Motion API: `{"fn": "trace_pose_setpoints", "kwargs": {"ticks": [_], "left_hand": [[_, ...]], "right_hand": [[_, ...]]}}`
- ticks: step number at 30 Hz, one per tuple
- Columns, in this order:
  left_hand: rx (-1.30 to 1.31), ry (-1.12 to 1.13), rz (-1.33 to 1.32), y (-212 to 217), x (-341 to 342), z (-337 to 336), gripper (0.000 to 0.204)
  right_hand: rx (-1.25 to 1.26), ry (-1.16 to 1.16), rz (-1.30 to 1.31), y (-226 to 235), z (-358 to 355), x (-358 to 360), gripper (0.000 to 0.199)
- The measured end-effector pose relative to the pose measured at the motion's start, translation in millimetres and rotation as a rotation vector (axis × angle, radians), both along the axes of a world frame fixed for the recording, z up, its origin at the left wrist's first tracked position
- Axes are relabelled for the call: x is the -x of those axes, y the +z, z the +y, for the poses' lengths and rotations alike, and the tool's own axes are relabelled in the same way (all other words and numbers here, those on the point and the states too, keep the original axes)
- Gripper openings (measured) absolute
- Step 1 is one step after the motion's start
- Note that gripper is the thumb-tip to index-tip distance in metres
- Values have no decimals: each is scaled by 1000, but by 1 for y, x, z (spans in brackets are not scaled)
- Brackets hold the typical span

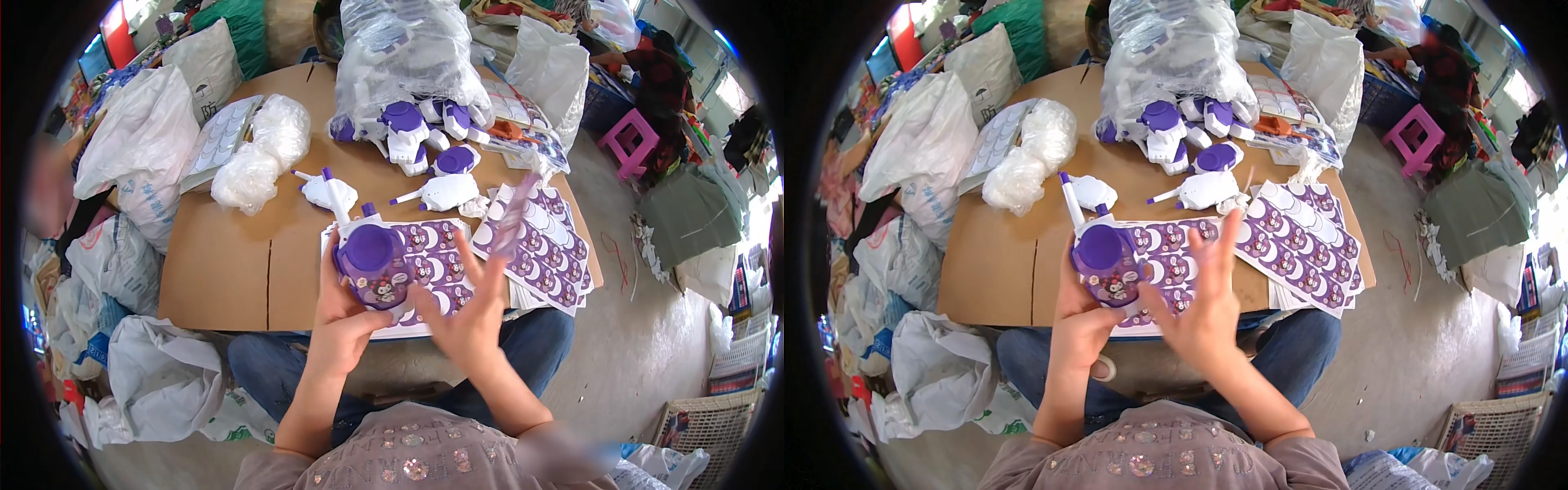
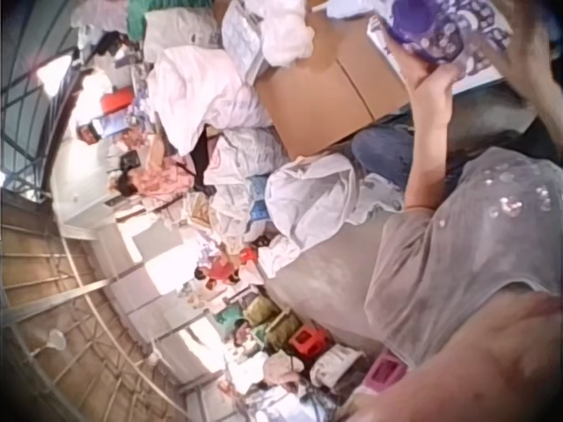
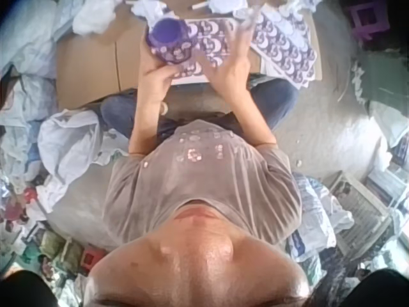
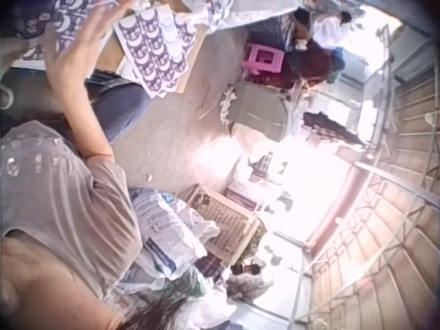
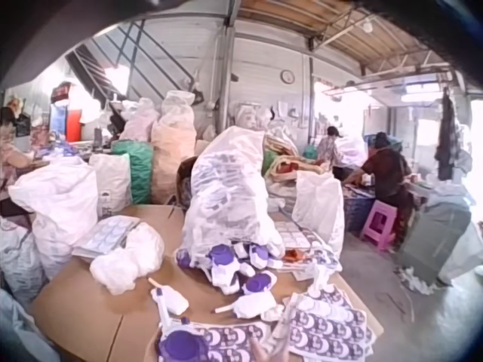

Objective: Applying decorative stickers to toy walkie-talkies at a factory workstation.

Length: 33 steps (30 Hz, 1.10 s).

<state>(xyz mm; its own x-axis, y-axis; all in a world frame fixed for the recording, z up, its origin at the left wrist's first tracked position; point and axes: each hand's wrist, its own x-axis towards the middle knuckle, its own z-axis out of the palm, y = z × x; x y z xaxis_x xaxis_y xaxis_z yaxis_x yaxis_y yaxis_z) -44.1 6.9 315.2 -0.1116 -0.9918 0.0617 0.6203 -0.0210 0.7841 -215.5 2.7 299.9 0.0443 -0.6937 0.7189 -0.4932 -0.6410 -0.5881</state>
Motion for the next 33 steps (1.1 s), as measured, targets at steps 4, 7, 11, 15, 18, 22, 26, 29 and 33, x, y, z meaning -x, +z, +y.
{"fn": "trace_pose_setpoints", "kwargs": {"ticks": [4, 7, 11, 15, 18, 22, 26, 29, 33], "left_hand": [[-59, -81, 31, 0, -8, 3, 112], [-71, -137, 168, 2, -6, 5, 103], [-136, -68, 53, 5, -5, 7, 87], [-153, 5, -100, 4, -13, 6, 71], [-57, 73, -290, -1, -18, 5, 59], [99, 146, -593, -10, -26, 8, 42], [136, 186, -778, -12, -33, 13, 29], [146, 191, -689, -11, -34, 17, 24], [120, 328, -695, -7, -65, 21, 25]], "right_hand": [[-133, 376, -250, 16, -15, 21, 140], [-51, 440, -122, 28, -23, 18, 143], [-237, 564, -158, 40, -24, 10, 139], [-422, 586, -327, 42, -30, 5, 134], [-444, 555, -304, 39, -38, -1, 130], [-492, 545, -341, 39, -41, -10, 124], [-509, 450, -353, 39, -39, -20, 119], [-432, 392, -373, 29, -43, -35, 116], [-398, 450, -521, 11, -45, -55, 112]]}}
